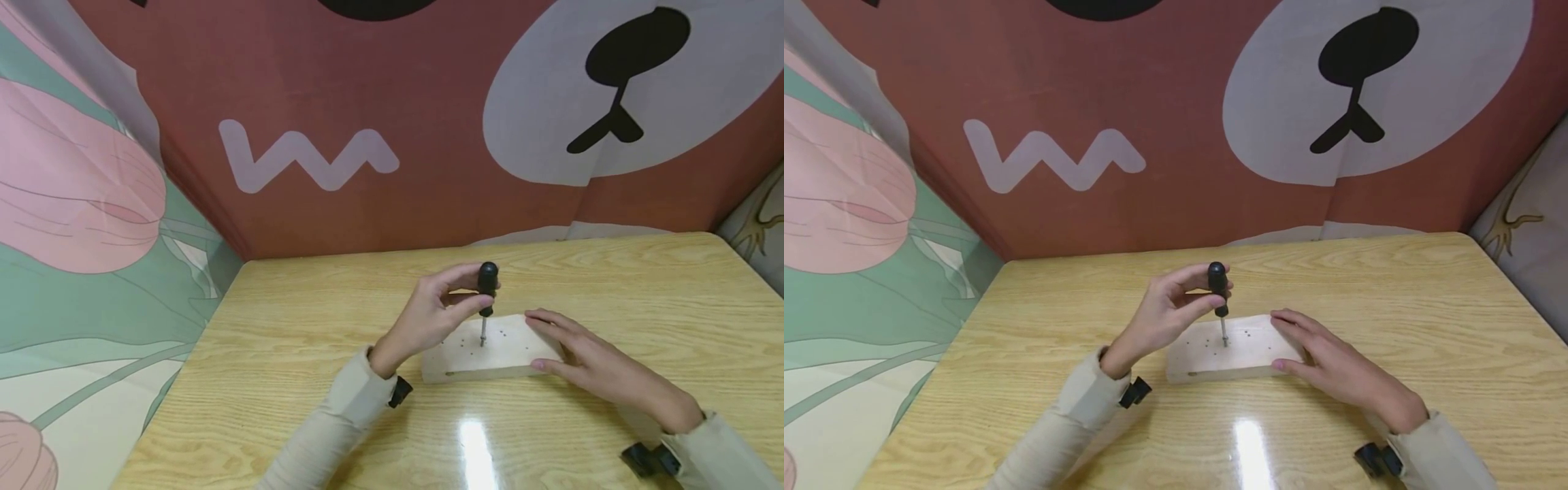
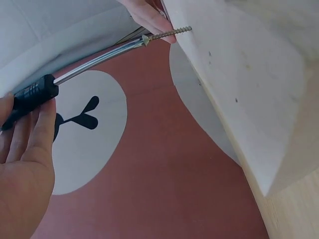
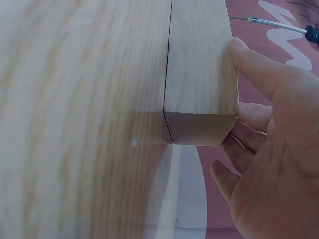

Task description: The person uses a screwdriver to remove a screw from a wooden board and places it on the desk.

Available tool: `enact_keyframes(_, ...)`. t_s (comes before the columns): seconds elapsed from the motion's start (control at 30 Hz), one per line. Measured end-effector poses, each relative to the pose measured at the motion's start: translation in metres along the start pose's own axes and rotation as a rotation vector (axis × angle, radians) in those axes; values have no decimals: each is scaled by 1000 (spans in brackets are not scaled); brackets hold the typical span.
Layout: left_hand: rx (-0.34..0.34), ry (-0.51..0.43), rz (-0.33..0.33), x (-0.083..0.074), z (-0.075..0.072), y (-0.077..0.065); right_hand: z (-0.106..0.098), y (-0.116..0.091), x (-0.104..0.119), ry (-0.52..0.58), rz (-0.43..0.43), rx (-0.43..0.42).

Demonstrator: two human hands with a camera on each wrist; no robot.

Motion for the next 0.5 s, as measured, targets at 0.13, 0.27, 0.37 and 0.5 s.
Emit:
enact_keyframes(0.13,-13,-3,-5,1,-1,0,0,1,0,8,19,11)
enact_keyframes(0.27,-38,14,10,1,-2,-1,0,1,0,24,21,17)
enact_keyframes(0.37,-62,32,42,2,-2,-1,-1,1,0,33,19,20)
enact_keyframes(0.5,-83,41,80,4,0,-1,0,1,0,20,15,16)
Point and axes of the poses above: each hand's wrist, its own y-axis towards the middle knuckle, its own z-axis out of the palm, x = y × z, the point moved 5 cm from there along y, towards the middle knuckle, and after that the axes turned 13 degrees about z, right-handed, at the moved point
